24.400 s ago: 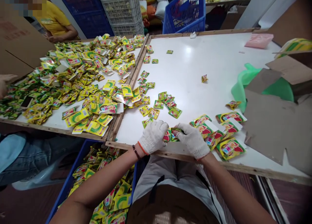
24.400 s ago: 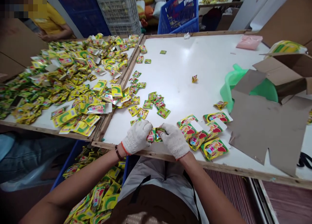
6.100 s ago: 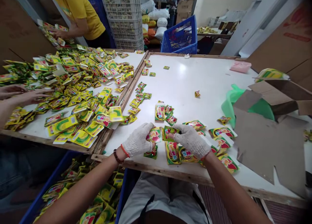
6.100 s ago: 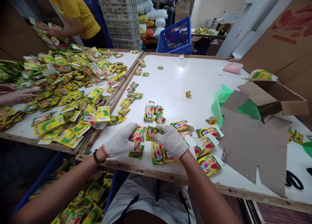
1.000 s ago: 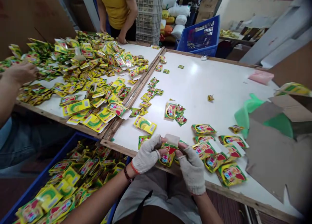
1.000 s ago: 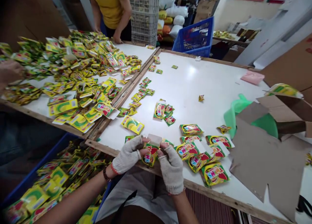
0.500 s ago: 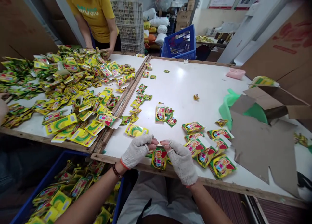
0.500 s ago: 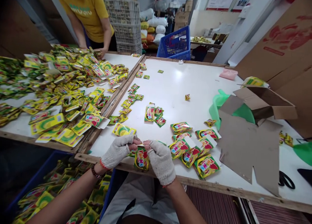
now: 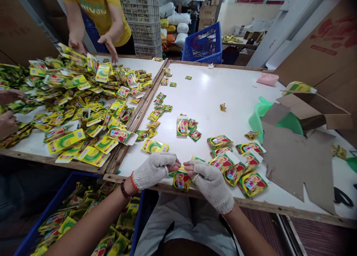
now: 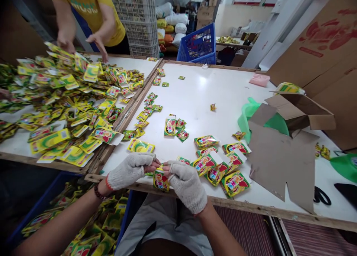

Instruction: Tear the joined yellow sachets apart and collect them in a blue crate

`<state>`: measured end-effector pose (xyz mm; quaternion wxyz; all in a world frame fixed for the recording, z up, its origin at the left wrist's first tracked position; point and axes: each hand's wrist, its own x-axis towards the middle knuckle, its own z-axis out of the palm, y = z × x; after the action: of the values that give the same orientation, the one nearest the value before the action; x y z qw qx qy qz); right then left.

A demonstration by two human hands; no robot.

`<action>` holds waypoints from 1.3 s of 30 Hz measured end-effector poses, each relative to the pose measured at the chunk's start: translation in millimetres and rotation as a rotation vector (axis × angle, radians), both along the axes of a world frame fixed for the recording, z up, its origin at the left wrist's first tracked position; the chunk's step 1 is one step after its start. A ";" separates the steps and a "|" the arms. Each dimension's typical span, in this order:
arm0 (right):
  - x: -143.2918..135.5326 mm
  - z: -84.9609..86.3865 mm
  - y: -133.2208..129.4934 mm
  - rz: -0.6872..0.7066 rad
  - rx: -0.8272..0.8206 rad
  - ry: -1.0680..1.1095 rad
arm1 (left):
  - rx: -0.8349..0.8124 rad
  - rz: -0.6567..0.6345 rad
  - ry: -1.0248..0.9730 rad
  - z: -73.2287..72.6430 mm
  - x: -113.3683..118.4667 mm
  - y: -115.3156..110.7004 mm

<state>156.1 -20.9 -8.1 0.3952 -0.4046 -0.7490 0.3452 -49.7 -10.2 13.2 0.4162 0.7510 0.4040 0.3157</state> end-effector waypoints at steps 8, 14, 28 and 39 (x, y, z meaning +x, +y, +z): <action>3.3 -13.8 -7.5 0.054 0.176 -0.006 | 0.196 0.115 -0.050 -23.1 12.2 -17.0; 51.4 -9.4 7.2 -0.498 -0.028 -0.166 | 0.004 0.028 0.376 21.2 -57.1 -36.2; 26.1 -4.5 9.1 -0.134 0.198 -0.129 | -0.074 0.338 -0.380 -42.7 68.7 -13.0; 15.1 -41.0 -0.9 -0.363 -0.094 0.167 | -0.148 0.322 -0.318 -52.6 51.5 -15.8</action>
<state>171.2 -21.8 -49.2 0.4921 -0.5211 -0.6115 0.3352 1.8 -26.0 -39.4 0.4725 0.5852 0.4701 0.4619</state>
